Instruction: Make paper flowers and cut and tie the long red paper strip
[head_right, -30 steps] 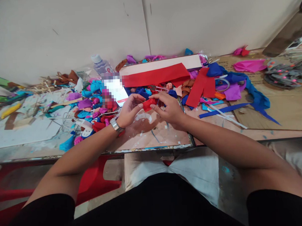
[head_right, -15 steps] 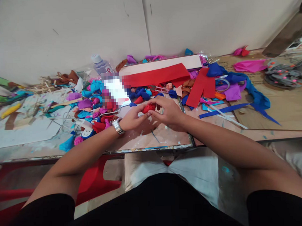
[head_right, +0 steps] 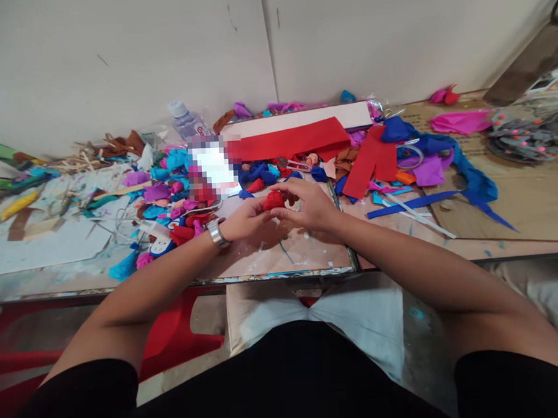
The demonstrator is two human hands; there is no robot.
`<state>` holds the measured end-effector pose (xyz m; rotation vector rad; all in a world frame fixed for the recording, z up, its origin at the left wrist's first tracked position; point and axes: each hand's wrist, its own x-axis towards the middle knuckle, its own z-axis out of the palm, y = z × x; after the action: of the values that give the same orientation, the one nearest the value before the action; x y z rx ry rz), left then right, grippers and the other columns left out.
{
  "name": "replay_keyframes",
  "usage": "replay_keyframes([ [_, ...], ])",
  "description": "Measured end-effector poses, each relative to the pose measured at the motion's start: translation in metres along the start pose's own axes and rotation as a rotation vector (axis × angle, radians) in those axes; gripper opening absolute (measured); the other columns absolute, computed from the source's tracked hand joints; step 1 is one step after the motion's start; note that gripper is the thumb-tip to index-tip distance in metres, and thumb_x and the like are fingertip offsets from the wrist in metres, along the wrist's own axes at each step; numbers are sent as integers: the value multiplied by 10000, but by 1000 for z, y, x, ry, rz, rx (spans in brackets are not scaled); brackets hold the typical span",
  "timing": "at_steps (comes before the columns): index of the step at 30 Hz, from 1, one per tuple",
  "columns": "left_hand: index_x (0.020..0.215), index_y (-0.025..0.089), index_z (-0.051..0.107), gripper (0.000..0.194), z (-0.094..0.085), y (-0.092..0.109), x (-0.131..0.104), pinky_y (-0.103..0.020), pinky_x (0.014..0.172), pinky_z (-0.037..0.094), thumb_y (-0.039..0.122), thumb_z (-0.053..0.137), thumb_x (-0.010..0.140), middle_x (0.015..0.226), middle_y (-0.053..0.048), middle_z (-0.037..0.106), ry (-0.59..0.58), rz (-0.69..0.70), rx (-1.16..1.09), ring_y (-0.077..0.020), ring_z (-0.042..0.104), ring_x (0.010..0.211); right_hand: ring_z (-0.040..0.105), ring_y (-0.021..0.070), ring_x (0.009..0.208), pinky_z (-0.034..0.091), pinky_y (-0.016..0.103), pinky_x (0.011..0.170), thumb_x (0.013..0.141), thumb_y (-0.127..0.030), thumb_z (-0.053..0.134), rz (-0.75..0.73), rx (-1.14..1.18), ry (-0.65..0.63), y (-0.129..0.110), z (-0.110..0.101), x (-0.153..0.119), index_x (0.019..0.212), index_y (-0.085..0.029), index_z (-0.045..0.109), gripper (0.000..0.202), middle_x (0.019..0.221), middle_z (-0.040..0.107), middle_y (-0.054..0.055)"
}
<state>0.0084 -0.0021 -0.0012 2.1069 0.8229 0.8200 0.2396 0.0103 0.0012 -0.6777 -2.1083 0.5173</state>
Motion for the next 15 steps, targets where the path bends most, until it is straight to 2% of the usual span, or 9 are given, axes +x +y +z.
replay_keyframes([
  [5,968,187,751,316,2,-2,1,-358,839,586,476,635,1022,939,-64,795,20,-36,-67,-211,724,863,593,170,712,456,292,635,958,-561,764,97,52,-22,-1,2,2,1079,-190,814,393,831,724,41],
  [10,1199,175,768,407,2,-3,-2,-389,952,593,519,682,1000,1208,-119,808,127,-45,-53,-250,741,1059,573,156,679,427,283,595,910,-473,802,234,149,35,-3,4,3,1036,-169,826,330,828,743,39],
  [15,1024,164,805,481,-2,-6,-2,-349,839,582,615,639,1013,1007,-101,832,143,-79,-45,-214,742,880,697,211,812,543,323,701,836,-560,865,362,389,30,-6,6,6,1036,-185,830,427,959,821,67],
])
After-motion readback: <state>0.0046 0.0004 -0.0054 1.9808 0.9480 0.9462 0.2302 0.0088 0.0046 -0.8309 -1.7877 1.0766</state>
